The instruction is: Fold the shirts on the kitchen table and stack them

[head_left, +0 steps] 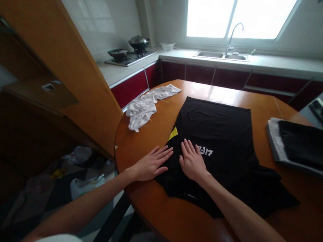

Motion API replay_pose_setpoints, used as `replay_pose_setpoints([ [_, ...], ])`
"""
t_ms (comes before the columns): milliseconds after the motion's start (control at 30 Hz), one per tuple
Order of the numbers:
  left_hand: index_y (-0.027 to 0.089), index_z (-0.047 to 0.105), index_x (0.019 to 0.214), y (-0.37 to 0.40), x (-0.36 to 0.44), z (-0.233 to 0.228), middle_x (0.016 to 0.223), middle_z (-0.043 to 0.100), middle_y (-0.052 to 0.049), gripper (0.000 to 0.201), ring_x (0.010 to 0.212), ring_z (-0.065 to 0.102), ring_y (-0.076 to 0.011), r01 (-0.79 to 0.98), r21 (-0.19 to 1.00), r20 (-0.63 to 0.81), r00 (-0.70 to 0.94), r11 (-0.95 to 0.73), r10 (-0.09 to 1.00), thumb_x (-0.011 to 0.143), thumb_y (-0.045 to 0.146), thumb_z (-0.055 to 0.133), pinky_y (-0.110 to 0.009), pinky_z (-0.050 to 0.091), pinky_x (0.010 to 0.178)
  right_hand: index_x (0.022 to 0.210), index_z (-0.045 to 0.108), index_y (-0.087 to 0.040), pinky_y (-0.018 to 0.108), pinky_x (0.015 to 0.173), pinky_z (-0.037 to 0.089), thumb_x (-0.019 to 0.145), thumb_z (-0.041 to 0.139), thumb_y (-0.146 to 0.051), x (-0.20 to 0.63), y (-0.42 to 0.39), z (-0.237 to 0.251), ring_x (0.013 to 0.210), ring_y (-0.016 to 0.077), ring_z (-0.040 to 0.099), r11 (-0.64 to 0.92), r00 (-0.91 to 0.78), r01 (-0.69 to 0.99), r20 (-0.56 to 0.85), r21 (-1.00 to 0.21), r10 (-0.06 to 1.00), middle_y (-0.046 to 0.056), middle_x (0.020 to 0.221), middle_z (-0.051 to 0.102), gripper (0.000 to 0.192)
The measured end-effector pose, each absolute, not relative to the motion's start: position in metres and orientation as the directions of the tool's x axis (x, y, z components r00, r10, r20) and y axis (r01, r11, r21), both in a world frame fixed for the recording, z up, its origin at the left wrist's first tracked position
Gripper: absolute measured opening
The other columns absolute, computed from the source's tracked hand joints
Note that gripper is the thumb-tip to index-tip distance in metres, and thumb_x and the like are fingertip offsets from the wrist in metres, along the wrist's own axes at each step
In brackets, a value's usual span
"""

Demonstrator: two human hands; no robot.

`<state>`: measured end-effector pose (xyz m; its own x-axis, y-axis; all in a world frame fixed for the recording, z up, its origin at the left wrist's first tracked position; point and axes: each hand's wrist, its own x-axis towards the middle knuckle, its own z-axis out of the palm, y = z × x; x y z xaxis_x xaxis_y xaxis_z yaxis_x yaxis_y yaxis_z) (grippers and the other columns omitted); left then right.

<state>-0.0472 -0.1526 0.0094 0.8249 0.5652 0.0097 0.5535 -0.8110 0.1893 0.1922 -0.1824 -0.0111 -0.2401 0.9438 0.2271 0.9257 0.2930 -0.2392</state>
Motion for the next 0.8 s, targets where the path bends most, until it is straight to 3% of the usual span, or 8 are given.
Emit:
replay_pose_setpoints([
  [300, 0.024, 0.010, 0.163, -0.172, -0.064, 0.012, 0.168, 0.011, -0.009, 0.065, 0.155, 0.012, -0.0223, 0.581, 0.161, -0.028, 0.811, -0.798, 0.585, 0.106, 0.044, 0.036, -0.045, 0.014, 0.126, 0.153, 0.038, -0.005, 0.046, 0.123, 0.016, 0.100, 0.036, -0.032, 0.192, -0.183, -0.008, 0.152, 0.0252, 0.024, 0.292, -0.240, 0.924, 0.219, -0.246, 0.946, 0.013, 0.163, 0.027, 0.060],
  [400, 0.025, 0.014, 0.162, -0.171, -0.070, 0.019, 0.168, 0.010, -0.008, 0.065, 0.155, 0.011, -0.0225, 0.564, 0.207, -0.076, 0.824, -0.799, 0.562, 0.105, 0.044, 0.038, -0.046, 0.014, 0.126, 0.153, 0.038, -0.006, 0.046, 0.124, 0.016, 0.100, 0.036, -0.032, 0.192, -0.183, -0.008, 0.152, 0.0248, 0.024, 0.294, -0.238, 0.922, 0.229, -0.253, 0.944, 0.013, 0.163, 0.027, 0.059],
  [467, 0.027, 0.016, 0.162, -0.162, -0.068, 0.027, 0.167, 0.016, -0.007, 0.064, 0.154, 0.017, -0.0216, 0.560, 0.270, -0.100, 0.826, -0.783, 0.555, 0.105, 0.043, 0.040, -0.046, 0.017, 0.125, 0.153, 0.039, -0.007, 0.046, 0.124, 0.016, 0.100, 0.037, -0.032, 0.192, -0.182, -0.009, 0.152, 0.0245, 0.025, 0.292, -0.235, 0.920, 0.230, -0.260, 0.944, 0.013, 0.163, 0.028, 0.059],
  [600, 0.024, 0.028, 0.159, -0.116, -0.041, 0.039, 0.163, 0.032, -0.008, 0.056, 0.151, 0.027, -0.0193, 0.579, 0.361, 0.040, 0.774, -0.731, 0.632, 0.105, 0.035, 0.036, -0.043, 0.024, 0.124, 0.153, 0.039, -0.008, 0.046, 0.124, 0.017, 0.099, 0.038, -0.032, 0.192, -0.182, -0.008, 0.152, 0.0247, 0.025, 0.292, -0.235, 0.919, 0.225, -0.265, 0.946, 0.013, 0.163, 0.028, 0.059],
  [700, 0.013, 0.038, 0.154, -0.067, -0.002, 0.032, 0.160, 0.036, -0.015, 0.052, 0.151, 0.029, -0.0220, 0.593, 0.360, 0.135, 0.731, -0.720, 0.669, 0.103, 0.026, 0.033, -0.045, 0.026, 0.123, 0.152, 0.040, -0.007, 0.046, 0.124, 0.017, 0.099, 0.038, -0.032, 0.192, -0.182, -0.007, 0.152, 0.0251, 0.024, 0.293, -0.236, 0.919, 0.227, -0.262, 0.945, 0.013, 0.163, 0.028, 0.059],
  [800, 0.012, 0.040, 0.152, -0.024, 0.037, 0.016, 0.160, 0.035, -0.017, 0.052, 0.151, 0.028, -0.0244, 0.627, 0.329, 0.190, 0.689, -0.706, 0.700, 0.101, 0.021, 0.034, -0.048, 0.027, 0.121, 0.153, 0.039, -0.007, 0.047, 0.124, 0.017, 0.098, 0.039, -0.032, 0.192, -0.182, -0.007, 0.152, 0.0250, 0.024, 0.290, -0.235, 0.920, 0.223, -0.263, 0.946, 0.013, 0.163, 0.028, 0.060],
])
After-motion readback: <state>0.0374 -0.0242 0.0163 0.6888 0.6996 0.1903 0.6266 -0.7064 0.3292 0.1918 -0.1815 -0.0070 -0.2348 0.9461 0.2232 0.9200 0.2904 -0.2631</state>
